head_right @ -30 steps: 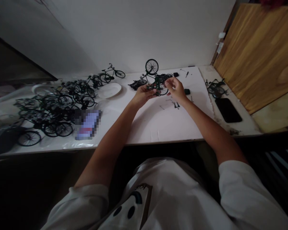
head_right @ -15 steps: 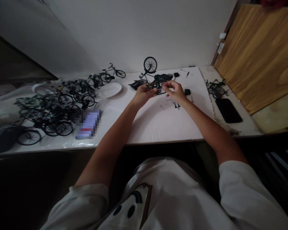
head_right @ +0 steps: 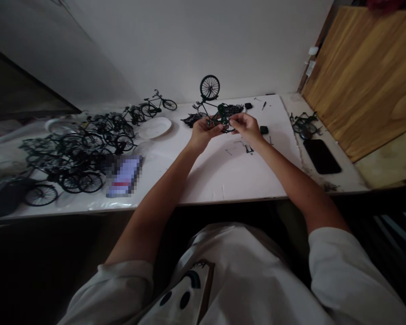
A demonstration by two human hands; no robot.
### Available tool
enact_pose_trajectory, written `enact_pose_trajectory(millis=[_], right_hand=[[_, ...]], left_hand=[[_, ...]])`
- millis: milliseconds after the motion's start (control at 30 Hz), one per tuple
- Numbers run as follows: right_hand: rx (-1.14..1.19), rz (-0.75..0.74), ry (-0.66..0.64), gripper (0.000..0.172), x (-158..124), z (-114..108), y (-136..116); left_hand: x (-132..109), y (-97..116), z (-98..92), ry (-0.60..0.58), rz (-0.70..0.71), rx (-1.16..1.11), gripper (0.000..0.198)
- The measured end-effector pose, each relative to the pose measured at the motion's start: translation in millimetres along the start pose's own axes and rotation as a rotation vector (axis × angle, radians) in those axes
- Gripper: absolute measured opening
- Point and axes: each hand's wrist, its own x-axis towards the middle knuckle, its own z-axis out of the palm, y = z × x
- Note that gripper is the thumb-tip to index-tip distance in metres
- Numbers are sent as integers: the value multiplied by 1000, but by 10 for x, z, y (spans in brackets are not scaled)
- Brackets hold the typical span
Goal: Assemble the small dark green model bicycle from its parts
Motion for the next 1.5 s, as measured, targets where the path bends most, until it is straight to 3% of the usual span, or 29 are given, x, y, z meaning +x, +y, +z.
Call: enact_pose_trajectory(millis=[367,733,1167,1500], right_hand=[[117,187,10,69,-14,-33,-101],[229,310,0,50,-40,-29,-166],[123,226,18,44,-19,19,-67],[76,187,18,41,-46,41,-91]], left_hand=[[3,-13,-30,-21,-4,-26,62],[5,8,-15,-14,-16,0,56],[-6,54,23,1,-19,21,51],[-11,39,9,20,-37,0,58]])
